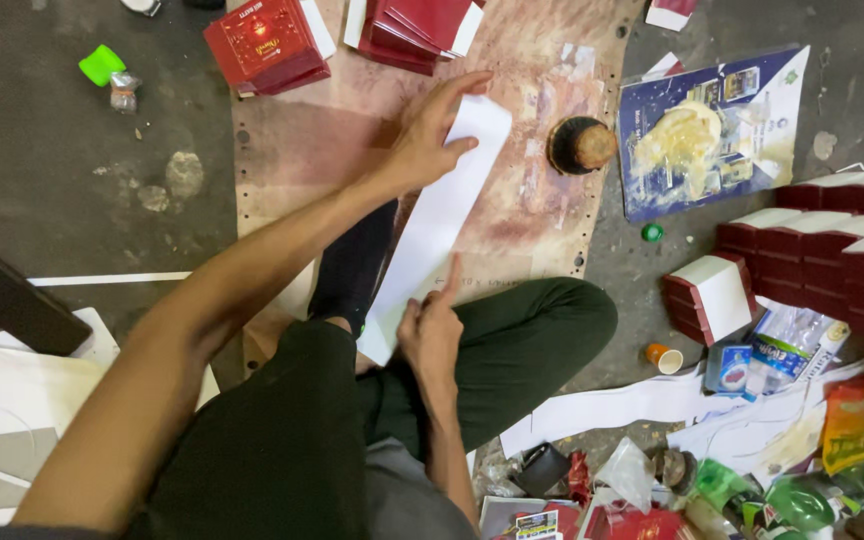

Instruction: The person folds red paper packets by hand, aligning edges and pressing creases. They repeatedly pick up packets, fold them, and place them into a growing stack on the floor.

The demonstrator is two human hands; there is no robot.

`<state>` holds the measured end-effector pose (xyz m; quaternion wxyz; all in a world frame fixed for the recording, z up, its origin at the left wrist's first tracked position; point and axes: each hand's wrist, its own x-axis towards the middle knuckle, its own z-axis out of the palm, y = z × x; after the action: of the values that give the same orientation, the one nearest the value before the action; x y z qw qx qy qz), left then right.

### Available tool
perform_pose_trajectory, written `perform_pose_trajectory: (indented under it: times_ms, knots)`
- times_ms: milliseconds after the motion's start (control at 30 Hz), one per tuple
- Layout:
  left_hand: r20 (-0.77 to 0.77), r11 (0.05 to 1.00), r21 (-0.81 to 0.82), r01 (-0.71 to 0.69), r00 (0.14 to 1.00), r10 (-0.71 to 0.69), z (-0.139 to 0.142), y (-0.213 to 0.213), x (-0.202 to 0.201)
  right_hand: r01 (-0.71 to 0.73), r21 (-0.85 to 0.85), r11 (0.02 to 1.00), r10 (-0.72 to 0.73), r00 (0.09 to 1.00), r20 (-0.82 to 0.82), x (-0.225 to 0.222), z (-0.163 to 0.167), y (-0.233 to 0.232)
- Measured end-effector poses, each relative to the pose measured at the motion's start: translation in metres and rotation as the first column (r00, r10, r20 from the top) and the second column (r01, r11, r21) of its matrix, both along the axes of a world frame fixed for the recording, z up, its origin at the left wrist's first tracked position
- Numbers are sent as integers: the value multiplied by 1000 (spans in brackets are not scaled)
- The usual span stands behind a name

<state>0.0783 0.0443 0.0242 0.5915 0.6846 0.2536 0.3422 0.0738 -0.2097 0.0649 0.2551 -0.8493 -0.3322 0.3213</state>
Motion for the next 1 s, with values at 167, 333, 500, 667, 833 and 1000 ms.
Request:
perform_pose_trajectory:
  times_ms: [167,333,500,667,833,1000]
  knots:
    - [-198,975,214,68,980,-24,-21,15,-3,-299,-244,922,328,941,87,-12,17,25]
    - [-84,634,773,-27,986,144,0,14,-22,-413,-199,889,457,772,442,30,36,50]
    - [-119,651,757,47,991,67,29,19,-32,-196,299,934,102,948,301,139,35,152]
    - [-192,753,658,5,968,161,34,46,-42,-406,408,818,262,894,363,206,-12,283]
    - [-468,643,754,132,795,386,21,100,-39,-632,475,613,580,768,273,207,-30,351]
    - [-560,701,697,151,725,400,-2,100,-38,-360,580,731,131,908,399,186,-24,344]
